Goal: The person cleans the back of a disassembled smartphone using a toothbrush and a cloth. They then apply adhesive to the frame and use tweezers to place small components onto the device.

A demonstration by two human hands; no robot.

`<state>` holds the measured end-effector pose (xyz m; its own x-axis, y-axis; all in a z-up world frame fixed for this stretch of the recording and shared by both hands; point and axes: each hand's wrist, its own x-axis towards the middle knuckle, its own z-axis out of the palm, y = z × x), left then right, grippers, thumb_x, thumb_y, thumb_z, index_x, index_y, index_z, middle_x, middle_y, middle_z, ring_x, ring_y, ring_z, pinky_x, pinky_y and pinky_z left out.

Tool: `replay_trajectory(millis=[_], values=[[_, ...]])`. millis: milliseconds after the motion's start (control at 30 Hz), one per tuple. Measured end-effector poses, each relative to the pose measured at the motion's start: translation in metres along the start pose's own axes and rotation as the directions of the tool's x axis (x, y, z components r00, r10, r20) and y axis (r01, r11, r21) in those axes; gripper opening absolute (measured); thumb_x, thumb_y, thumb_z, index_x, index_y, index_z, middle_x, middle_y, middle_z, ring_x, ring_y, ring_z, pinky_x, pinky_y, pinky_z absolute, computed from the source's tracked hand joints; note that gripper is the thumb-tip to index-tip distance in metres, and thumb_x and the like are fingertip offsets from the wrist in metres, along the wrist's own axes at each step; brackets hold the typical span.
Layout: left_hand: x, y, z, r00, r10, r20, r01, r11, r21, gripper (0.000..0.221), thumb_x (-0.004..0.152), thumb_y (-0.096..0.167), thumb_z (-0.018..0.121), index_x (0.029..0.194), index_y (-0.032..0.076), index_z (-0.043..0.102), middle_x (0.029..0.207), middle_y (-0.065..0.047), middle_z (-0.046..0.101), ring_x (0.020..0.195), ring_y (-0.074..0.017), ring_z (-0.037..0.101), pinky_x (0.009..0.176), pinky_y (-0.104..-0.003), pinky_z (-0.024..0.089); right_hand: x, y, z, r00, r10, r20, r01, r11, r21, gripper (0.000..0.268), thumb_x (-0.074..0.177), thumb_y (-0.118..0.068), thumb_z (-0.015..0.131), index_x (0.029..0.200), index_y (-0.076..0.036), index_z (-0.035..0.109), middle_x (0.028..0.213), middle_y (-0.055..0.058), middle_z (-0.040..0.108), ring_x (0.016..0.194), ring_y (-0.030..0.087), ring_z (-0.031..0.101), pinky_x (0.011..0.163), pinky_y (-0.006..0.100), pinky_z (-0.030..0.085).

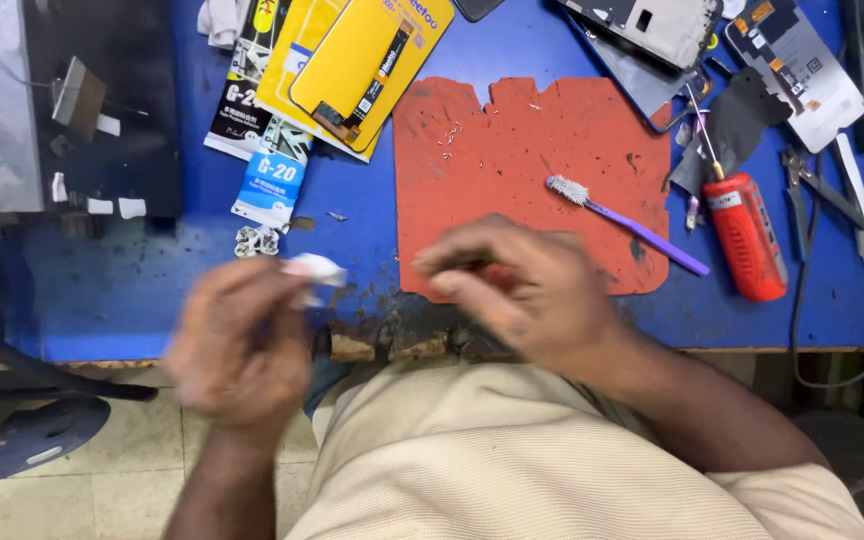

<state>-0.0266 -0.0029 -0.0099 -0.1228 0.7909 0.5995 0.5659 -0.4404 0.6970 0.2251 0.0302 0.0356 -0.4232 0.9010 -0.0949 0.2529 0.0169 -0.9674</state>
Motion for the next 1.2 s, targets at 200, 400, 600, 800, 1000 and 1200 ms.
replay_trajectory(millis=[200, 400, 600, 800, 1000, 1200], values=[[0.013, -0.004, -0.035, 0.977, -0.008, 0.215, -0.125, 0.794, 0.595, 0.026, 0.089, -0.011, 0.076, 0.113, -0.002, 0.074, 0.115, -0.018, 0.071, 0.100, -0.0323, 0.068, 0.084, -0.042, 0.058, -0.017, -0.005, -0.076, 0.951, -0.245, -0.189, 0.038, 0.697, -0.716, 0.013, 0.095, -0.005, 0.078, 0.108, -0.005, 0.075, 0.105, 0.008, 0.076, 0.092, 0.021, 0.072, 0.081, 0.033, 0.056], [0.020, 0.019, -0.017, 0.993, 0.091, 0.081, -0.120, 0.839, 0.532, 0.029, 0.100, -0.015, 0.073, 0.126, -0.001, 0.074, 0.114, -0.017, 0.069, 0.097, -0.0283, 0.065, 0.083, -0.037, 0.054, -0.029, -0.001, -0.092, 0.966, -0.203, -0.159, -0.036, 0.503, -0.864, 0.030, 0.083, -0.014, 0.082, 0.111, -0.006, 0.075, 0.105, 0.012, 0.073, 0.095, 0.030, 0.067, 0.082, 0.040, 0.053], [0.027, 0.030, 0.009, 0.979, 0.175, 0.104, -0.199, 0.928, 0.315, 0.032, 0.094, -0.020, 0.068, 0.117, 0.000, 0.075, 0.108, -0.016, 0.071, 0.086, -0.0273, 0.070, 0.073, -0.034, 0.056, -0.039, 0.014, -0.103, 0.957, -0.176, -0.229, -0.105, 0.527, -0.843, 0.024, 0.089, -0.008, 0.077, 0.112, -0.008, 0.075, 0.104, 0.010, 0.073, 0.096, 0.029, 0.068, 0.084, 0.039, 0.054], [0.037, 0.030, 0.021, 0.981, 0.123, 0.148, -0.149, 0.972, 0.179, 0.032, 0.081, -0.018, 0.062, 0.106, 0.000, 0.073, 0.095, -0.016, 0.070, 0.082, -0.0274, 0.073, 0.072, -0.035, 0.059, -0.042, 0.012, -0.120, 0.967, -0.171, -0.190, -0.068, 0.546, -0.835, 0.023, 0.086, -0.012, 0.080, 0.107, -0.007, 0.074, 0.104, 0.010, 0.074, 0.093, 0.029, 0.068, 0.083, 0.040, 0.054], [0.039, 0.019, 0.035, 0.979, 0.152, 0.136, -0.159, 0.987, 0.038, 0.019, 0.089, -0.011, 0.069, 0.105, -0.001, 0.070, 0.073, -0.010, 0.064, 0.066, -0.0220, 0.067, 0.060, -0.035, 0.054, -0.034, 0.003, -0.152, 0.946, -0.267, -0.183, -0.020, 0.517, -0.856, 0.029, 0.089, -0.016, 0.085, 0.114, -0.006, 0.074, 0.111, 0.011, 0.073, 0.098, 0.030, 0.067, 0.087, 0.040, 0.054], [0.039, 0.016, 0.049, 0.957, 0.192, 0.216, -0.214, 0.973, 0.082, 0.026, 0.089, -0.013, 0.071, 0.114, -0.006, 0.071, 0.084, -0.013, 0.068, 0.068, -0.0243, 0.066, 0.062, -0.036, 0.053, 0.031, -0.008, -0.182, 0.920, -0.392, 0.009, 0.192, 0.431, -0.881, 0.038, 0.091, -0.012, 0.085, 0.122, 0.001, 0.069, 0.115, 0.019, 0.071, 0.110, 0.036, 0.066, 0.096, 0.043, 0.054]])
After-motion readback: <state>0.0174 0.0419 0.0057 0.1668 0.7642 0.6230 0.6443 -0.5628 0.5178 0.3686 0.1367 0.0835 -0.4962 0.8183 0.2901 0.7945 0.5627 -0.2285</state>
